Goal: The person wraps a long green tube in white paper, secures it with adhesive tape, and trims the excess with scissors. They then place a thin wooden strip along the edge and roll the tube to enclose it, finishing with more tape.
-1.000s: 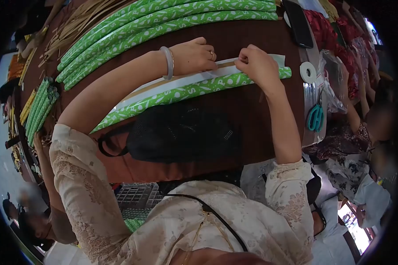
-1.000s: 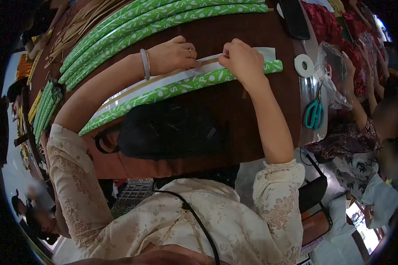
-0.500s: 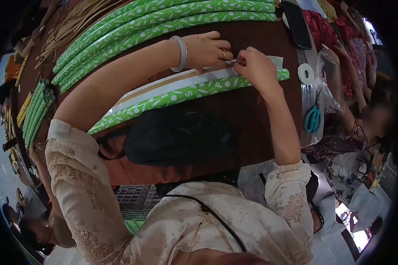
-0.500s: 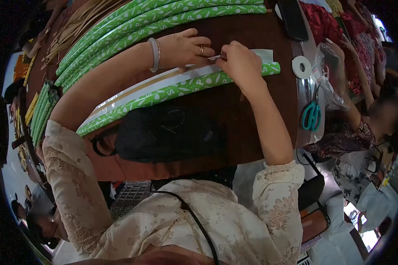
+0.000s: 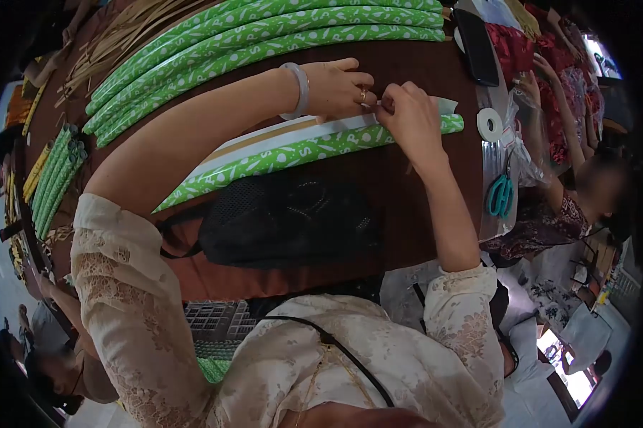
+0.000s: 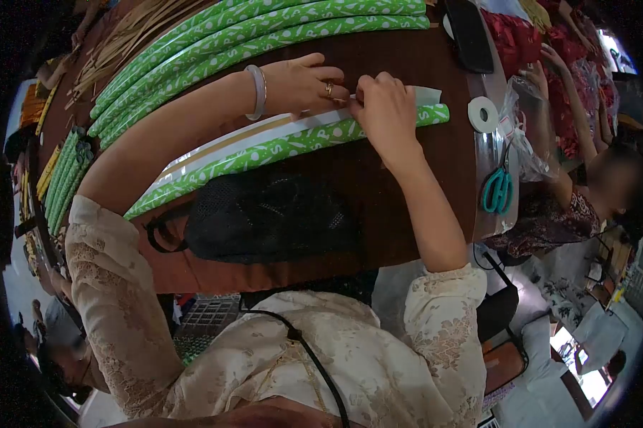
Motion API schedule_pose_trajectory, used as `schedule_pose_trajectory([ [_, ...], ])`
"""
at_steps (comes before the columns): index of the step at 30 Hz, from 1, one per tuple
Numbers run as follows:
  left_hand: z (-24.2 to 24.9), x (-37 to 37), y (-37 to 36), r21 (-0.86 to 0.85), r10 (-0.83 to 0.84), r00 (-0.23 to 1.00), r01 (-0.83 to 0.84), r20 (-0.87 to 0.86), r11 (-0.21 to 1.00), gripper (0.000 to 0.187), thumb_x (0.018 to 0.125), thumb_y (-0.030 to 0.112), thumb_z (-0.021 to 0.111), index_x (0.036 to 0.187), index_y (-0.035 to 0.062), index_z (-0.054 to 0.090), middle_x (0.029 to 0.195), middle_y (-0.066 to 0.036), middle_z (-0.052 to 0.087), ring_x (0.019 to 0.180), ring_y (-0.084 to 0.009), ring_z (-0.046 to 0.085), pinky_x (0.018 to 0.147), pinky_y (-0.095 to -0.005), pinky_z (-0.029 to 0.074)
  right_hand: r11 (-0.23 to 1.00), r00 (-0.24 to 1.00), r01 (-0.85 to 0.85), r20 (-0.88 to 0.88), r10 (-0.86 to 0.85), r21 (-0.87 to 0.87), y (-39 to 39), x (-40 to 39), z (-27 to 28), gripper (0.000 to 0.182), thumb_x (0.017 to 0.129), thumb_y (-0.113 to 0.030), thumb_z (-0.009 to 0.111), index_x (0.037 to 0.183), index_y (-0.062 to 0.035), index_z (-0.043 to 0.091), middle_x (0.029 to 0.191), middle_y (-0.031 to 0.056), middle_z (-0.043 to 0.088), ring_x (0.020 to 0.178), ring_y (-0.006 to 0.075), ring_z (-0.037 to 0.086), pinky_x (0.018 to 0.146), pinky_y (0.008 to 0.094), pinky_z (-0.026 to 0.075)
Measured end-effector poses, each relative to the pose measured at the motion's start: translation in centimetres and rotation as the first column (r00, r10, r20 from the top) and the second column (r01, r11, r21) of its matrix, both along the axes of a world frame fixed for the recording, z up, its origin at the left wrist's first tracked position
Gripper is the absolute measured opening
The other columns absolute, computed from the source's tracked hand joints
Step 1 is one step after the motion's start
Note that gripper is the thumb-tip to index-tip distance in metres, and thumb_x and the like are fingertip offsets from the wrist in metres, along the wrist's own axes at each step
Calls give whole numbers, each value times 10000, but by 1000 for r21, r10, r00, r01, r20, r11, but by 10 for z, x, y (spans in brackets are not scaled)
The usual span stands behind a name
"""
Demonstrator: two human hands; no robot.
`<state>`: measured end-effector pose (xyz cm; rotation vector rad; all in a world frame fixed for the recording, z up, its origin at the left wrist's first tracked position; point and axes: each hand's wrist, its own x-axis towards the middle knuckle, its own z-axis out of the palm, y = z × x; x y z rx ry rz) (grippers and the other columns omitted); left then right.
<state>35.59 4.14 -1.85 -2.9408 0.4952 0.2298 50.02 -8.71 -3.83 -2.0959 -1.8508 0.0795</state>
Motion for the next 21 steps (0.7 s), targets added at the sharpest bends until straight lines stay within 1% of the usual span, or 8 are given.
schedule_pose_trajectory([
  [2,-1,-1,0,-9,-2,1000,2,6,1000,543,610,288,714,1126,198,570,1201,79,455,1172,-188,344,936,-336,312,995,998,46,-33,-49,-85,-1,-3,3,133,690,-159,675,744,-76,587,785,87,557,793,267,539,718,387,369],
  [5,-4,0,0,-15,-16,999,17,44,1000,539,601,269,715,1115,188,574,1187,77,459,1162,-181,354,920,-326,318,989,994,89,-46,-95,-115,-2,-5,4,171,685,-161,687,787,-88,571,828,74,528,822,263,528,730,403,360],
  [11,1,-1,0,-36,-28,999,29,28,999,542,595,249,718,1106,153,565,1170,49,474,1149,-176,368,902,-317,321,989,989,147,0,-147,24,-9,10,16,306,631,-177,743,838,-113,527,870,51,440,862,246,508,743,402,354],
  [13,0,-2,0,-45,-14,1000,15,22,999,567,600,253,719,1129,146,545,1181,40,471,1171,-183,355,911,-330,316,982,982,187,-19,-188,-10,-14,19,17,288,639,-208,737,834,-118,545,863,39,478,875,231,514,742,395,352],
  [15,-1,-3,1,-37,-17,1000,17,12,999,574,601,248,721,1134,143,539,1190,34,466,1183,-187,347,914,-337,315,976,972,149,-159,-174,-159,-23,30,18,251,664,-229,717,839,-123,572,871,17,522,894,212,517,737,402,359],
  [17,-1,-4,1,-32,-23,1000,23,3,999,580,602,244,724,1139,139,533,1200,29,461,1196,-192,339,917,-344,313,976,981,165,-78,-177,-141,-31,39,19,227,689,-239,696,868,-131,607,855,-1,579,879,197,538,724,395,372],
  [20,2,-4,2,-86,-16,1000,14,-18,996,572,624,241,709,1150,127,517,1218,18,451,1211,-201,330,926,-355,309,985,928,166,-331,-172,-47,-38,64,11,227,733,-171,667,942,-91,630,785,57,630,760,188,600,663,302,440],
  [21,2,-3,2,-87,-22,1000,20,-18,996,572,624,241,709,1150,127,517,1218,18,451,1211,-201,330,926,-355,309,984,927,172,-331,-178,-48,-40,70,12,227,733,-171,667,942,-91,630,785,57,630,760,188,600,663,302,440],
])
